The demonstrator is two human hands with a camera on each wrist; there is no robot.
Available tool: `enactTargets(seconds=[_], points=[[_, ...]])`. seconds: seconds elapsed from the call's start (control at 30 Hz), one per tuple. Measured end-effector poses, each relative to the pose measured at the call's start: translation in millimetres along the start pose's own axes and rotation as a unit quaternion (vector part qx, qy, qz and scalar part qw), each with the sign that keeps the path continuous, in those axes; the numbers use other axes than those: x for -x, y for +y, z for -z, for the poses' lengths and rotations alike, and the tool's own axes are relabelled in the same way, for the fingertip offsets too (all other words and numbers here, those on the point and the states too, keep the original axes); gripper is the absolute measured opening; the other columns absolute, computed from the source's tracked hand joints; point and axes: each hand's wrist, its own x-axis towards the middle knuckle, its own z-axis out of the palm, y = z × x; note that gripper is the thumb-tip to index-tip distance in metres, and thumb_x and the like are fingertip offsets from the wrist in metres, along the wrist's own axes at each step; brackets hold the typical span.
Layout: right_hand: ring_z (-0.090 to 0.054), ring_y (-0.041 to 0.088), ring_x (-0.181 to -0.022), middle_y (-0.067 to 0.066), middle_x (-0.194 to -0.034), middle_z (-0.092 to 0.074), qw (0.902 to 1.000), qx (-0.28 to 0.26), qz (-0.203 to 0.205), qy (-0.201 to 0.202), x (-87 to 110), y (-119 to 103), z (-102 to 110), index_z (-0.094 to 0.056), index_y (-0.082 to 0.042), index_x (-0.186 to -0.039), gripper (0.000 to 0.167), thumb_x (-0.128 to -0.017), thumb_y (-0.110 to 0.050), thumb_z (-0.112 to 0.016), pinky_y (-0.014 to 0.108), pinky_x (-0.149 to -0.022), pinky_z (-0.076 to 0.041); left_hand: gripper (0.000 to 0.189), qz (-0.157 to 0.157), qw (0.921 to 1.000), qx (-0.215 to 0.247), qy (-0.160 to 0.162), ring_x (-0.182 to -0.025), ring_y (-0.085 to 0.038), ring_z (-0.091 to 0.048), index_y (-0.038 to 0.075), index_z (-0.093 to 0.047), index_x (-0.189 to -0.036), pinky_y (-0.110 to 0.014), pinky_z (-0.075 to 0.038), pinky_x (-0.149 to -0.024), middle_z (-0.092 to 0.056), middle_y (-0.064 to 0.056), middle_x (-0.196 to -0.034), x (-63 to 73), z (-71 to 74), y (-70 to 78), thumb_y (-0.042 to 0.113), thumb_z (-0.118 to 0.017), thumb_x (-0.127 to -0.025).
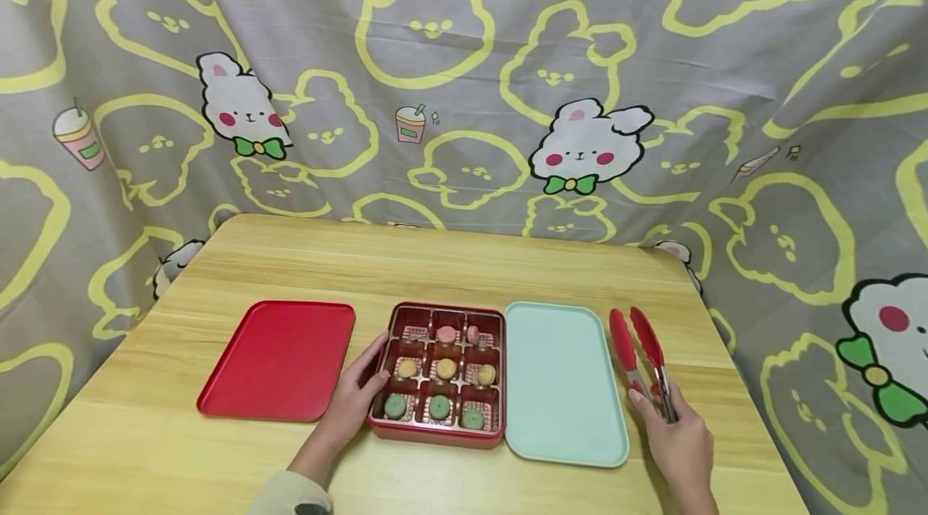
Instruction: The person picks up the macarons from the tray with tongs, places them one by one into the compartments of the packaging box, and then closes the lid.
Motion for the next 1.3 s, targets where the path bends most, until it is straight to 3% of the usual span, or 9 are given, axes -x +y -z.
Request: enactTargets(seconds=[0.27,0.37,0.47,0.57,0.93,1.3], points=[[-0.053,0.053,-0.098,0.030,-0.101,-0.062,0.9980,0.034,0.038,0.037,-4.0,6.0,-3.8,-0.058,-0.002,-0.123,0.061,-0.082,-0.046,-0.068,0.059,-0.074,-0.040,0.057,-0.001,1.0000,-0.002,0.001,-0.133,-0.028,-0.038,0.027,-0.035,-0.146,-0.025,-0.039,-0.100,-0.035,-0.009,-0.149,0.7,-0.7,1.4,0.008,-0.051,-0.095],[-0.055,0.052,-0.090,0.026,-0.090,-0.063,0.9975,0.038,0.040,0.045,-5.4,6.7,-4.8,-0.062,-0.004,-0.110,0.052,-0.081,-0.047,-0.069,0.055,-0.068,-0.041,0.057,-0.002,1.0000,-0.003,0.001,-0.134,-0.027,-0.036,0.026,-0.035,-0.146,-0.026,-0.037,-0.102,-0.035,-0.008,-0.150,0.4,-0.4,1.3,0.008,-0.052,-0.095],[-0.055,0.044,-0.076,0.018,-0.074,-0.059,0.9970,0.047,0.036,0.050,-7.4,7.0,-4.9,-0.058,-0.006,-0.092,0.045,-0.081,-0.048,-0.068,0.047,-0.058,-0.039,0.056,-0.001,1.0000,-0.003,0.001,-0.134,-0.026,-0.036,0.026,-0.036,-0.146,-0.025,-0.037,-0.102,-0.036,-0.008,-0.149,0.4,-0.1,0.7,0.008,-0.052,-0.095],[-0.053,0.040,-0.071,0.014,-0.069,-0.054,0.9967,0.060,0.025,0.048,-9.7,8.3,-3.9,-0.052,-0.007,-0.086,0.046,-0.082,-0.050,-0.066,0.040,-0.052,-0.035,0.056,0.001,1.0000,-0.001,0.001,-0.134,-0.027,-0.036,0.027,-0.036,-0.146,-0.023,-0.037,-0.101,-0.036,-0.008,-0.150,0.7,0.1,0.0,0.008,-0.051,-0.095],[-0.050,0.051,-0.090,0.029,-0.096,-0.053,0.9959,0.068,-0.052,0.028,-17.0,7.7,2.4,-0.046,-0.001,-0.102,0.061,-0.084,-0.059,-0.056,0.052,-0.061,-0.039,0.057,-0.008,0.9999,-0.006,0.002,-0.132,-0.029,-0.039,0.026,-0.035,-0.146,-0.023,-0.039,-0.099,-0.036,-0.010,-0.149,0.9,-0.2,0.1,0.006,-0.051,-0.095],[-0.042,0.057,-0.103,0.039,-0.111,-0.039,0.9923,0.083,-0.091,-0.015,-23.1,6.6,6.2,-0.025,0.016,-0.131,0.098,-0.084,-0.067,-0.048,0.061,-0.075,-0.038,0.056,-0.001,0.9999,-0.014,0.002,-0.135,-0.025,-0.035,0.027,-0.036,-0.146,-0.029,-0.035,-0.105,-0.037,-0.007,-0.149,-0.5,-0.6,0.3,0.009,-0.051,-0.095]])
